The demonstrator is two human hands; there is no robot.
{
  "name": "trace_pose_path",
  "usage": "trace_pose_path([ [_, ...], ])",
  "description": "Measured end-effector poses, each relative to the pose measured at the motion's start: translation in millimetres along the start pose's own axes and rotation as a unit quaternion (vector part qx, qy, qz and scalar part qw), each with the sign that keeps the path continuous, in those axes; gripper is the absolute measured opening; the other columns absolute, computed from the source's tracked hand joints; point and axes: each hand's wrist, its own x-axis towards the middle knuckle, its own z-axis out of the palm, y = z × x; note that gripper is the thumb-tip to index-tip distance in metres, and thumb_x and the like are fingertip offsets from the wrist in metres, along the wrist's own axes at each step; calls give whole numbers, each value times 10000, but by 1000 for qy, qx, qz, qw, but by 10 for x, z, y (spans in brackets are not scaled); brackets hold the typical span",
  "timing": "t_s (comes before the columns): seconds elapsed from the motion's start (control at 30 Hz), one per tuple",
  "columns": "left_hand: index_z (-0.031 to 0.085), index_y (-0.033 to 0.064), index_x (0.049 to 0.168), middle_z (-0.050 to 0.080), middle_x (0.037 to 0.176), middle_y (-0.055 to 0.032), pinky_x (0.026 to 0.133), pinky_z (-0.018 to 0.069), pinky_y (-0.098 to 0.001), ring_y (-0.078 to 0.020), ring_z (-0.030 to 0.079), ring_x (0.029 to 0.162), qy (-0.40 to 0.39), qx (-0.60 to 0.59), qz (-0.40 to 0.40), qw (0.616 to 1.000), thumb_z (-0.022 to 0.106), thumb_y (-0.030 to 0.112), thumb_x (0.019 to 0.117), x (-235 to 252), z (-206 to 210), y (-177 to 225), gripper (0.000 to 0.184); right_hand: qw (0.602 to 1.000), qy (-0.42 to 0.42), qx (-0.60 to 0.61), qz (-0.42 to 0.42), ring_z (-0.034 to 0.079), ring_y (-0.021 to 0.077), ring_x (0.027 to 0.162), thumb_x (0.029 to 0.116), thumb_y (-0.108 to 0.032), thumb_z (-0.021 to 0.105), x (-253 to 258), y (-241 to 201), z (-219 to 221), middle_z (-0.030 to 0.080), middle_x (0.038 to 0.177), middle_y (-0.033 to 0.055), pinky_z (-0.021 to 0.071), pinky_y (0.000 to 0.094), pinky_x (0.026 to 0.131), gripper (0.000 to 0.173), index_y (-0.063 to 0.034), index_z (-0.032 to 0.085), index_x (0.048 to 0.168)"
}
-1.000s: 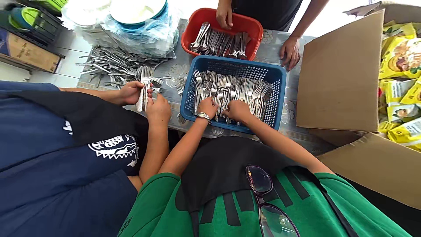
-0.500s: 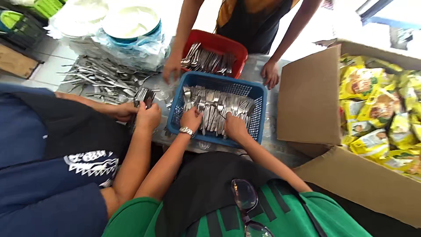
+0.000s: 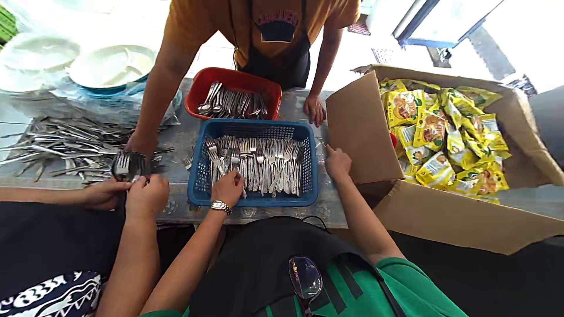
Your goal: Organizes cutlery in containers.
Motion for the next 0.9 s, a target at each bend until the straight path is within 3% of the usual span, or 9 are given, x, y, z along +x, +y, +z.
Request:
trace_pose_path([
  [0.2,673,26,1233,723,1121,-199,982,483,-635,-386,684,1096,20,-9,-12,1000,555,306,1073,-27,36,-15,343,996,-60,-58,23,645,449,1169,1048,-154,503,-270,-77,77,620,1353,255,521,623,919,452,-107,530,1497],
  [0.3,675,29,1215,728,1102,-187,970,489,-634,-382,687,1080,22,-6,-18,1000,559,301,1070,-33,38,-15,329,999,-27,-37,14,655,461,1134,1025,-114,527,-218,-128,10,623,1329,271,536,628,876,408,-71,592,1425],
  [0.37,672,22,1222,723,1115,-201,973,486,-642,-391,684,1092,20,-11,-15,1000,560,287,1070,-23,43,-25,325,1000,2,-26,3,656,470,1121,1052,-104,474,-98,-162,-13,596,1357,283,542,625,871,453,-68,517,1502],
  [0.43,673,26,1224,721,1111,-207,959,494,-647,-397,686,1081,20,-10,-10,1000,559,289,1069,-4,65,-64,325,999,10,-33,1,657,467,1129,1067,-102,431,-9,-185,46,598,1357,287,539,624,887,446,-55,517,1502],
  [0.57,675,18,1209,724,1081,-211,942,498,-652,-403,691,1053,23,-11,-5,1000,565,288,1068,9,70,-78,324,999,-31,-40,2,646,471,1155,1071,-111,435,-152,-192,81,632,1306,283,527,641,876,374,0,590,1392],
  [0.7,666,-10,1234,716,1113,-232,976,495,-650,-420,679,1095,42,-53,-7,998,581,243,1056,3,55,-92,321,999,-23,-24,-4,646,529,1113,1042,-161,546,-239,-56,41,665,1200,329,502,720,842,304,31,658,1250],
  [0.77,640,-36,1274,707,1144,-250,1005,497,-614,-415,675,1114,70,-110,-23,991,588,199,1045,18,15,-167,333,1000,17,-8,-5,636,572,1096,1037,-171,569,-264,-25,-40,649,1199,357,496,749,826,403,7,553,1398],
  [0.83,634,-54,1279,702,1142,-261,1009,498,-586,-406,677,1102,92,-151,-38,984,587,167,1039,62,-38,-229,330,996,76,43,-5,632,570,1115,1077,-172,455,-371,-80,-199,636,1228,354,494,744,858,445,-21,446,1495],
  [0.9,639,-50,1273,709,1123,-253,1005,497,-581,-404,678,1094,95,-164,-49,981,593,154,1032,117,-84,-274,319,975,134,171,-38,655,508,1084,1130,-214,325,-552,-239,-309,659,1186,320,507,677,890,408,1,513,1422],
])
